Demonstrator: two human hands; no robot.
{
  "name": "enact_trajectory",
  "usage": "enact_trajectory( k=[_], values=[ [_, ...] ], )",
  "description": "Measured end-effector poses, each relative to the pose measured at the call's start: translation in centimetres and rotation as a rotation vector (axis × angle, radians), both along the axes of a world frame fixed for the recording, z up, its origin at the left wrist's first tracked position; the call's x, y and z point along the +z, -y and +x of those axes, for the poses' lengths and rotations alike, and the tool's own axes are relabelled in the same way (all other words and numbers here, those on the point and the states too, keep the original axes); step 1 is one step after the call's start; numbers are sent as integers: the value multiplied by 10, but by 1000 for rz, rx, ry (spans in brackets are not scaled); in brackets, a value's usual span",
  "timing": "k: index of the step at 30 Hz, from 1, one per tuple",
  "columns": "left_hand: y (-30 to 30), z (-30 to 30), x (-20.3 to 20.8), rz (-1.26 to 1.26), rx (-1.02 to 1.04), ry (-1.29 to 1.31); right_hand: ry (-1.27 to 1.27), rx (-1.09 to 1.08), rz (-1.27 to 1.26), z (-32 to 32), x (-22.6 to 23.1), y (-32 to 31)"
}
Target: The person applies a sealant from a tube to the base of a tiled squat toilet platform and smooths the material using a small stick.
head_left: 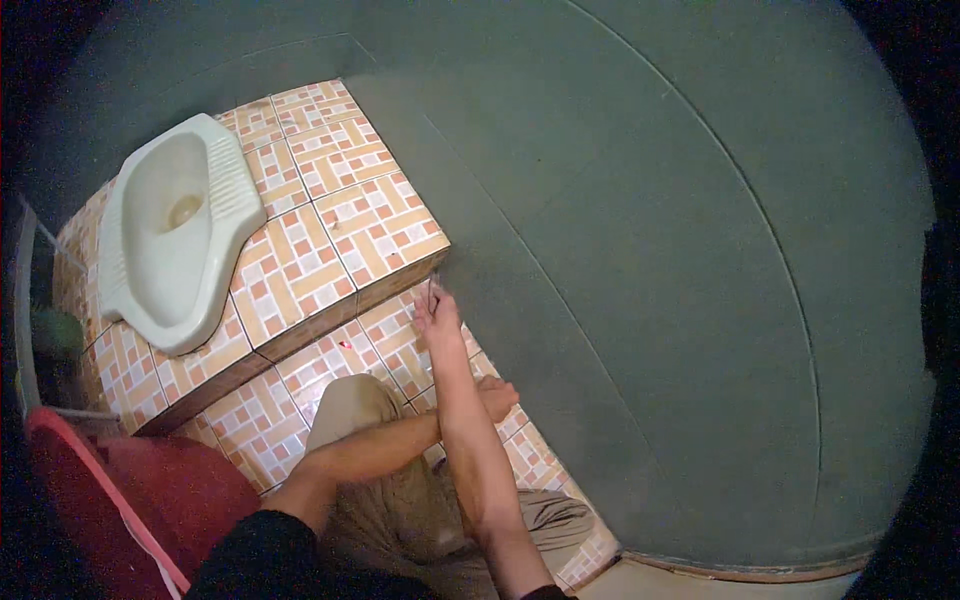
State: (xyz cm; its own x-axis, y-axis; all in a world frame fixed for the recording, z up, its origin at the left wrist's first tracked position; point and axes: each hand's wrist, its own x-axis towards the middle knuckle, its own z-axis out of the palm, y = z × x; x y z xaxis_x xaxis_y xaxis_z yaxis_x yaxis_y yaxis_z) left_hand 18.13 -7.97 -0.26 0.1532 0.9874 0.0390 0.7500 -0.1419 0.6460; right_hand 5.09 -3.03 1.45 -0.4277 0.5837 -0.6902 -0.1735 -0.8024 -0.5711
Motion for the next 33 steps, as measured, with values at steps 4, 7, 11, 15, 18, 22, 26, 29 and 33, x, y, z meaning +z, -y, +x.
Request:
enact_trajectory(
  k=[4, 7, 11, 15, 18, 22, 26, 29, 33],
  values=[
    [-9, 15, -6, 158, -66, 136, 196, -193, 62, -8, -63, -44],
    [-3, 1, -13, 117, -23, 120, 144, -180, 218, -29, -71, -36],
    [-12, 9, -32, 167, 69, 13, 111, -264, 272, -55, -54, -18],
    [-11, 12, -27, 35, -6, -84, 113, -231, 286, -56, -46, -13],
    [-8, 14, -30, 54, -10, -121, 102, -218, 479, -52, -51, -14],
    [-19, 33, -13, -20, -109, -59, 390, -237, 1018, -32, -67, -40],
    [-8, 10, -17, 41, -15, -153, 506, -172, 1165, -47, -42, -6],
    [-9, 10, -15, 72, -50, -217, 712, 11, 1250, -46, -34, -9],
    [-16, 29, -22, 96, -65, -195, 597, -136, 1344, -36, -45, -26]
  ],
)
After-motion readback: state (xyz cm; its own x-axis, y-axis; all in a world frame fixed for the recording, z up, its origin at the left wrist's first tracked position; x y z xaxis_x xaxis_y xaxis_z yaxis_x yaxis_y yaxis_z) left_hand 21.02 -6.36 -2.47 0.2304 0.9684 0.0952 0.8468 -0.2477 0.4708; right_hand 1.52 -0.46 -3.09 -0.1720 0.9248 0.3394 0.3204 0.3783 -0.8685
